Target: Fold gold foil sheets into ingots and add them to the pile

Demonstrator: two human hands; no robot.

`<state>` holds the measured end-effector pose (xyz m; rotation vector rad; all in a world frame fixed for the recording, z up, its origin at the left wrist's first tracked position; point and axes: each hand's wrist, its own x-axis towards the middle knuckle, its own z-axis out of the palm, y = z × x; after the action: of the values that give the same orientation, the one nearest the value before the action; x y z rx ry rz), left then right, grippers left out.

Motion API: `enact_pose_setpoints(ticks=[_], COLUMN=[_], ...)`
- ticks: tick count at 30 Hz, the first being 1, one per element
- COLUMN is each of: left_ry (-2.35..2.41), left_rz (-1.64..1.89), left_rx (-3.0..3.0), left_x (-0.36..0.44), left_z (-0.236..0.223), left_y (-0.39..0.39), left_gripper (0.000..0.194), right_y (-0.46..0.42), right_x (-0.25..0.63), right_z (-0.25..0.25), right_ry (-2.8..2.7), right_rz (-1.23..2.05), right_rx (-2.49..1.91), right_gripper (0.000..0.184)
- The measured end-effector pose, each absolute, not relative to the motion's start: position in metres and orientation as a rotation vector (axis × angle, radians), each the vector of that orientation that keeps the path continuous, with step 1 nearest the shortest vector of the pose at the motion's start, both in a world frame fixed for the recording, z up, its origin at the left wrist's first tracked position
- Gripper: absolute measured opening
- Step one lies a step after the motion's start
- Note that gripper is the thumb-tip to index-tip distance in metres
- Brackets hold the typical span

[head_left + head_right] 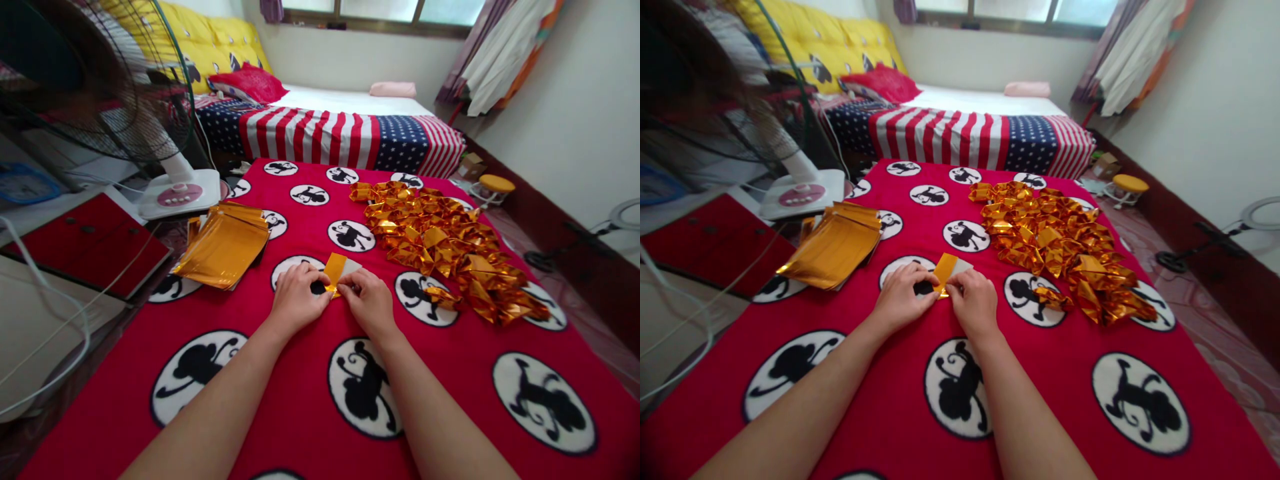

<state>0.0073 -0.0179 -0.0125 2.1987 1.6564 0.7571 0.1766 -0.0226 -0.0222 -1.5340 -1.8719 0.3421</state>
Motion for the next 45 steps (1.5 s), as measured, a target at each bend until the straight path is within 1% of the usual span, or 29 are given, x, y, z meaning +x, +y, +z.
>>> enact_pose_setpoints(ticks=[3,10,15,18,24,31,35,39,42,45], left_ry=[1.657,1.673,1.674,1.673,1.663,1.666,1.665,1.668,1.667,1.668], left_rz=[0.758,0.777,0.766,0.762,0.769,0.741,0.735,0.727,0.726,0.734], left_rx=[2.195,2.173,2.175,2.178,2.180,2.179,2.177,2.178,2.185,2.188], left_x=[0.008,0.009,0.008,0.008,0.008,0.008,0.008,0.008,0.008,0.008], left_z=[-0.011,-0.011,-0.013,-0.013,-0.013,-0.013,-0.013,-0.012,-0.013,-0.013], left_y=[-0.018,-0.020,-0.019,-0.019,-0.020,-0.019,-0.019,-0.020,-0.020,-0.020], left_gripper=[0.013,0.019,0.018,0.018,0.018,0.013,0.013,0.013,0.013,0.013], right_y=[-0.023,-0.023,-0.023,-0.023,-0.024,-0.025,-0.025,-0.025,-0.025,-0.024], right_x=[0.176,0.175,0.179,0.180,0.178,0.178,0.176,0.174,0.173,0.171], right_z=[-0.023,-0.024,-0.027,-0.029,-0.028,-0.027,-0.026,-0.021,-0.018,-0.016], right_ry=[-1.856,-1.775,-1.712,-1.704,-1.691,-1.695,-1.721,-1.801,-1.825,-1.834], right_rz=[0.341,0.413,0.549,0.573,0.570,0.577,0.532,0.433,0.426,0.428], right_rx=[-1.550,-1.590,-1.513,-1.497,-1.489,-1.479,-1.493,-1.569,-1.634,-1.687], right_gripper=[0.004,0.008,0.015,0.017,0.016,0.016,0.016,0.011,0.006,0.006])
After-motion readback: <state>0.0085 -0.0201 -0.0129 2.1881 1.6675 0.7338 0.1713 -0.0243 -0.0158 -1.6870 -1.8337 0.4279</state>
